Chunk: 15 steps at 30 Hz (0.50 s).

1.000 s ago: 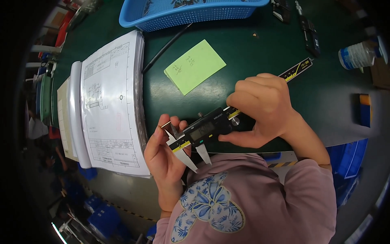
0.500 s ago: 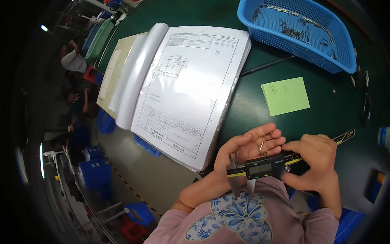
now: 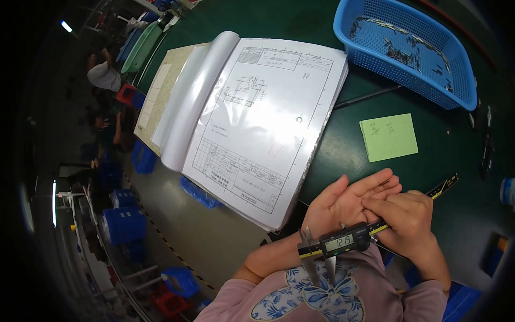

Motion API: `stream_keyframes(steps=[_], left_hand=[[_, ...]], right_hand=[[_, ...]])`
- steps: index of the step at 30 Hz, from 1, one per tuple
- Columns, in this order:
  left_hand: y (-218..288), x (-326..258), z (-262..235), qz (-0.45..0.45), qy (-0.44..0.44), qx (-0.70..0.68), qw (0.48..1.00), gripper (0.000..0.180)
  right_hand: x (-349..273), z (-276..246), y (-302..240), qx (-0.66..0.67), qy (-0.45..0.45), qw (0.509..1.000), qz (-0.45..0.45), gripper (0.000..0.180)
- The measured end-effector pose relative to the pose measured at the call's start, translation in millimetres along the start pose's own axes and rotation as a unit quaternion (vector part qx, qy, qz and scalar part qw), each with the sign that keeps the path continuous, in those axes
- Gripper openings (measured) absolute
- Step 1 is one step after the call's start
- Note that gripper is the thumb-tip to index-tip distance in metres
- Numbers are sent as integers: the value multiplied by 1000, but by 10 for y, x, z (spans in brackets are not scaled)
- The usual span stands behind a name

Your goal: Measure small metal components using a digital micrometer and a digital caliper at a manufacturing workstation.

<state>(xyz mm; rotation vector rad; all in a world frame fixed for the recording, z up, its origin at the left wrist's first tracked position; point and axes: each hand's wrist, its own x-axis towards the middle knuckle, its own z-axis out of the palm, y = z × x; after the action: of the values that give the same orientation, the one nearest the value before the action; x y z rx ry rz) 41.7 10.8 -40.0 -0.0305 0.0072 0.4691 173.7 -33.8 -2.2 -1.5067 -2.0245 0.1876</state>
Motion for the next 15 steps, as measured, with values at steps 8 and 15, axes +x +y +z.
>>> stream_keyframes(steps=[8, 15], left_hand=[[-7, 56, -42, -4, -14, -27, 1000, 61], [-38, -1, -223, -13, 34, 162, 986, 36]], right_hand=[[-20, 33, 51, -8, 14, 1000, -19, 16], [1, -33, 29, -18, 82, 996, -32, 15]])
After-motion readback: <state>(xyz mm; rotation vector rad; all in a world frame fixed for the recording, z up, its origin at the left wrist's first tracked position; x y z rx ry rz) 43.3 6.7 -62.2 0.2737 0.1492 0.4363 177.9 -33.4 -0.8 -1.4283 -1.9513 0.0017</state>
